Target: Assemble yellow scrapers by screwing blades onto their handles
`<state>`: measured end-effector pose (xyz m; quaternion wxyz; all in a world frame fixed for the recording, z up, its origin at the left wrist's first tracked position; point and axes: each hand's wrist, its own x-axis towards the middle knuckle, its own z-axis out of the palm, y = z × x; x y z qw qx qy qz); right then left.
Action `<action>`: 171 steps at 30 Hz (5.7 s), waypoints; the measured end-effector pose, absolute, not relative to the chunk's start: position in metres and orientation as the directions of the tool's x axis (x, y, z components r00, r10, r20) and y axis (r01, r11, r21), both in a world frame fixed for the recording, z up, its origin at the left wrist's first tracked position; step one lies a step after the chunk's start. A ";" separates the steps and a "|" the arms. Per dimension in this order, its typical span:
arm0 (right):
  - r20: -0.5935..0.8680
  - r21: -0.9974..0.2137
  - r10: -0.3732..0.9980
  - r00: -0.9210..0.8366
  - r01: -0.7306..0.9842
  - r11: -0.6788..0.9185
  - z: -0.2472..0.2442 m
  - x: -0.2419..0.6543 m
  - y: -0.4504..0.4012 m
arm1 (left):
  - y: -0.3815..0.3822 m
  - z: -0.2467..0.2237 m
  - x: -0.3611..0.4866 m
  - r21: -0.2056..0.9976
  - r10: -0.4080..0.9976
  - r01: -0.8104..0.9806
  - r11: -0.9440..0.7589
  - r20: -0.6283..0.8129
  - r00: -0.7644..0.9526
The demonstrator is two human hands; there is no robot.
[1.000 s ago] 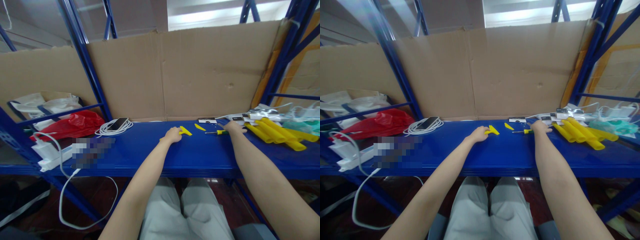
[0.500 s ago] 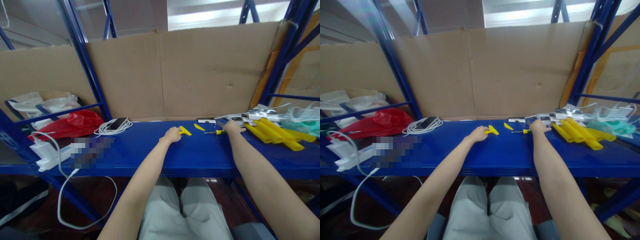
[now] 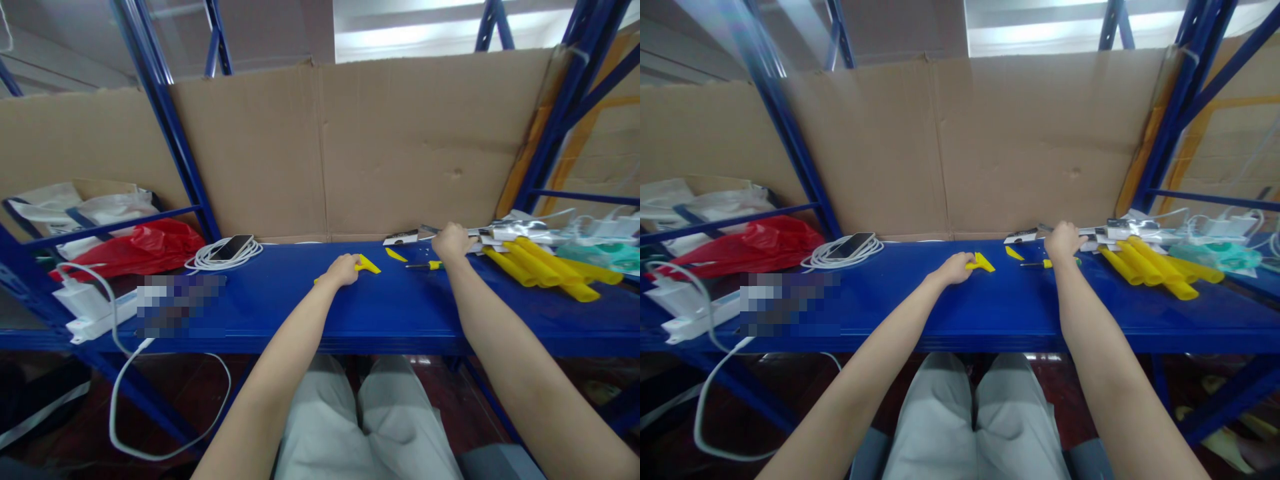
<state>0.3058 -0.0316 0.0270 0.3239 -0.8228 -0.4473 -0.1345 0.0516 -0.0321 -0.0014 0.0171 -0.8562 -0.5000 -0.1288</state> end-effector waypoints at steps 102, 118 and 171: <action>0.091 -0.919 0.985 0.145 0.394 0.027 0.022 0.204 -0.044 | -0.041 0.003 0.053 0.218 0.788 0.816 -0.536 0.476 0.390; -0.003 -0.934 0.998 0.065 0.356 -0.026 0.018 0.209 -0.041 | -0.042 0.004 0.051 0.077 0.786 0.847 -0.527 0.423 0.450; 0.241 0.150 0.971 0.000 0.988 -0.037 0.002 0.252 -0.014 | -0.039 0.003 0.052 0.033 0.835 0.862 -0.506 0.270 0.480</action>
